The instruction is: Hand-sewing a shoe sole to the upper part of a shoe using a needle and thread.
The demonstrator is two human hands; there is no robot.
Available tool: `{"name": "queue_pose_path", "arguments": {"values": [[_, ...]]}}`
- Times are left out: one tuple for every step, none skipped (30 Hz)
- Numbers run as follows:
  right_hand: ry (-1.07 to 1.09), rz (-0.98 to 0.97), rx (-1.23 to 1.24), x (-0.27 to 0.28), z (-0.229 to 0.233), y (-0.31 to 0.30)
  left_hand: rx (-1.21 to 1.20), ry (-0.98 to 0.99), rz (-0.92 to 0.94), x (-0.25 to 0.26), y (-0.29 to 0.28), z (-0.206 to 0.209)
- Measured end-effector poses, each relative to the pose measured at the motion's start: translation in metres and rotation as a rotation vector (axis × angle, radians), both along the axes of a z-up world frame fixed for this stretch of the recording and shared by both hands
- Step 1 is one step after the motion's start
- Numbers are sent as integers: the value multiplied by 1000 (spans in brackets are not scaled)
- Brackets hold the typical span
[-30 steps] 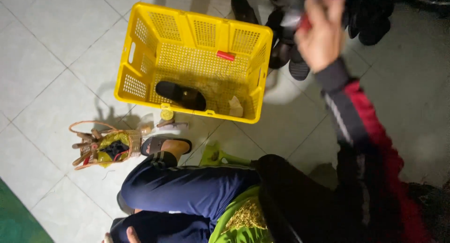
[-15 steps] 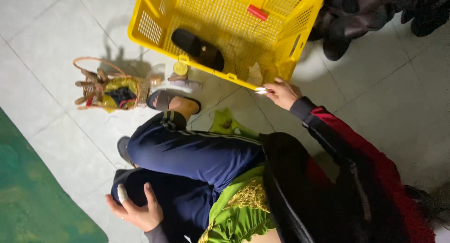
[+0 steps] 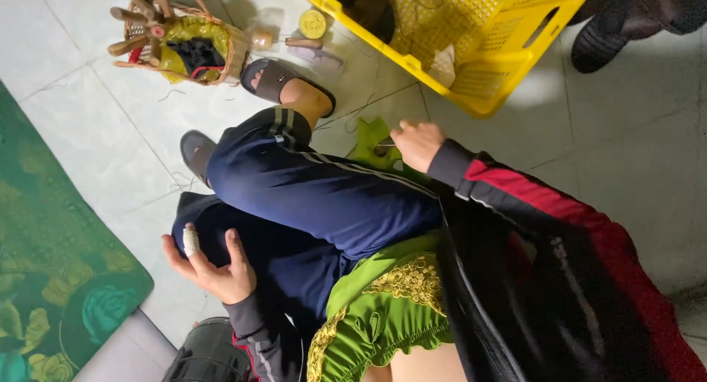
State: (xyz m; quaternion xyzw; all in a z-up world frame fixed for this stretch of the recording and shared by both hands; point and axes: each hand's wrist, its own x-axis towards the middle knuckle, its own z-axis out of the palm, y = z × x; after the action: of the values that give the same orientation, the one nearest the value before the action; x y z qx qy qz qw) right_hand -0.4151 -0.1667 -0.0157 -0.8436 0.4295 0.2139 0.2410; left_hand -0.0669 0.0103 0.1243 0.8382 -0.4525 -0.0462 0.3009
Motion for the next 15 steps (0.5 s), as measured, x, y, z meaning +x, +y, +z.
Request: {"name": "queue_pose_path", "arguments": {"values": [[-4,10,1,3,-12,4,1,-4,10,0,3,0],[-26,37,-2,7,-24,5,10,-9,13,1,4,-2],[-49,63,-5,10,-35,5,20,-15,17,2,4,-3],[-49,71,-9,18,-24,3,16,-15,24,-4,-2,7],[-16,111,-38,25,-12,2,35,53,37,-11,-8,18],[18,149,-64,32,0,2,56,123,47,-18,-14,28],[19,154,-66,28,-13,8,54,124,52,-19,-15,29],[-33,133,-98,24,-26,15,64,117,55,-18,-17,30],[-85,111,-131,21,-39,21,75,111,58,-18,-20,30],[-87,118,-136,17,-46,25,69,109,64,-18,-21,29],[-47,79,-113,13,-54,28,77,107,51,-18,-22,28],[-10,40,-86,11,-63,33,87,100,40,-16,-22,28],[-16,47,-88,21,-24,10,85,94,47,-16,-22,30],[22,-10,28,29,16,-11,122,101,62,-16,-22,33],[62,-67,144,37,55,-33,159,107,78,-16,-24,35]]}}
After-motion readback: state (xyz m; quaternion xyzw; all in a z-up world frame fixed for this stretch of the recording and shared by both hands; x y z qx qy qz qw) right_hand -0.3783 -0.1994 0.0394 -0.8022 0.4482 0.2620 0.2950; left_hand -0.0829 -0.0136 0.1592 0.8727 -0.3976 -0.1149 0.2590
